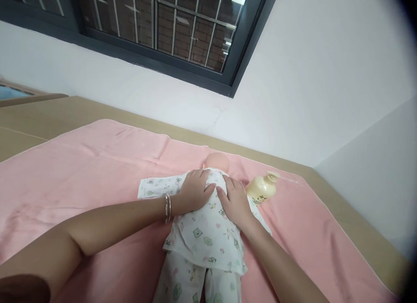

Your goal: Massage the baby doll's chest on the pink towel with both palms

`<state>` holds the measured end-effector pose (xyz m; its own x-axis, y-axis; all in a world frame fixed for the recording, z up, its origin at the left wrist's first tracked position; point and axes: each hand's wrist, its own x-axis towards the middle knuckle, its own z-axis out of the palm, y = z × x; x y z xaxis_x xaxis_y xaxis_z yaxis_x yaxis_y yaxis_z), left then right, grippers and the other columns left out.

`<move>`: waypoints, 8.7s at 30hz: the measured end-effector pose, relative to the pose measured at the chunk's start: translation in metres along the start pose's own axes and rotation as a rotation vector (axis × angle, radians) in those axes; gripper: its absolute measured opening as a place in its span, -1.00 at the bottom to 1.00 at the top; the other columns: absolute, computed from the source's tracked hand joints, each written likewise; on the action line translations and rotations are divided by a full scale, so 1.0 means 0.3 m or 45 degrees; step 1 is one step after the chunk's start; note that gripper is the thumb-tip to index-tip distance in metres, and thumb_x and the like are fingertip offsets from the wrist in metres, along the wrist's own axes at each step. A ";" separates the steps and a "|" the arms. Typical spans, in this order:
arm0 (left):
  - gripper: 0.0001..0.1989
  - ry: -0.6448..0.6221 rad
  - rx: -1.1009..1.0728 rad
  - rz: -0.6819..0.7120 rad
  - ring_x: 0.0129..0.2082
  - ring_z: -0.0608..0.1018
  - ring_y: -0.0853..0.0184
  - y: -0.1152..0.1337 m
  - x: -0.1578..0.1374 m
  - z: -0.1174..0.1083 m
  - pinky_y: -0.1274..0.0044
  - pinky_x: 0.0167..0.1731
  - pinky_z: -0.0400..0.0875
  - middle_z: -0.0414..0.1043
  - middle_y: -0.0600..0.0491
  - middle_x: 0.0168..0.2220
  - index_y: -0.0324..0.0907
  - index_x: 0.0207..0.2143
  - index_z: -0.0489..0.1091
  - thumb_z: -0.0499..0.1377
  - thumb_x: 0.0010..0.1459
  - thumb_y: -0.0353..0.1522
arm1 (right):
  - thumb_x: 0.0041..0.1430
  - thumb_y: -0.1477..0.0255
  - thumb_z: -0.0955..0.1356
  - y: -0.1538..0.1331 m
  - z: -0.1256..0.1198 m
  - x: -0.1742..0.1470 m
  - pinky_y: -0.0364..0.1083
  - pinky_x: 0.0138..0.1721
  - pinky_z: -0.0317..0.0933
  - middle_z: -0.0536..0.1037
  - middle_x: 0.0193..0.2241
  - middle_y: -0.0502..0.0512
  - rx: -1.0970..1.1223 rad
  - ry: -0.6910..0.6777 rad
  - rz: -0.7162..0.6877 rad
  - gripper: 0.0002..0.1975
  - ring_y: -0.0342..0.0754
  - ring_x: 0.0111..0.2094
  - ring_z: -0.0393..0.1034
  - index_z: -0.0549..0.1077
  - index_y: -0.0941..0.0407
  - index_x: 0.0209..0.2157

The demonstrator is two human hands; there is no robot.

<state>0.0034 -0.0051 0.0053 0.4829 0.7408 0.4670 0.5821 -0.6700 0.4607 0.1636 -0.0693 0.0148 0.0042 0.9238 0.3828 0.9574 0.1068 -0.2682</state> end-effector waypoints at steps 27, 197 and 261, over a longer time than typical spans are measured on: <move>-0.65 -0.029 0.005 -0.043 0.06 0.37 0.09 0.021 -0.013 -0.014 0.22 0.10 0.25 0.37 -0.12 0.04 -0.19 0.00 0.32 0.06 0.22 -0.23 | 0.30 0.24 0.16 0.004 0.002 0.007 0.12 0.13 0.02 0.40 0.04 0.15 0.118 -0.095 0.151 -0.53 0.11 0.10 0.21 0.23 0.02 0.20; -0.74 0.098 0.312 0.238 -0.24 0.43 0.16 -0.006 -0.009 -0.003 0.30 -0.21 0.33 0.42 -0.11 -0.28 -0.22 -0.23 0.37 -0.08 0.29 -0.32 | 0.26 0.33 0.19 -0.006 0.018 -0.006 0.01 -0.21 0.19 0.51 -0.30 0.20 -0.258 0.227 -0.029 -0.66 0.10 -0.25 0.37 0.47 0.18 -0.10; -0.62 0.171 -0.011 0.276 0.14 0.35 0.13 -0.039 -0.010 0.024 0.20 0.16 0.23 0.35 -0.15 0.11 -0.24 0.11 0.25 -0.07 0.29 -0.34 | 0.33 0.39 0.12 0.073 0.058 -0.001 0.25 0.26 -0.08 0.05 0.32 0.21 0.062 0.100 -0.456 -0.49 0.09 0.35 -0.14 0.08 0.10 0.29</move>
<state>-0.0002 0.0010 -0.0069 0.5041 0.5671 0.6514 0.4689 -0.8131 0.3449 0.1795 -0.0608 -0.0066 -0.3044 0.7939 0.5264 0.8873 0.4373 -0.1464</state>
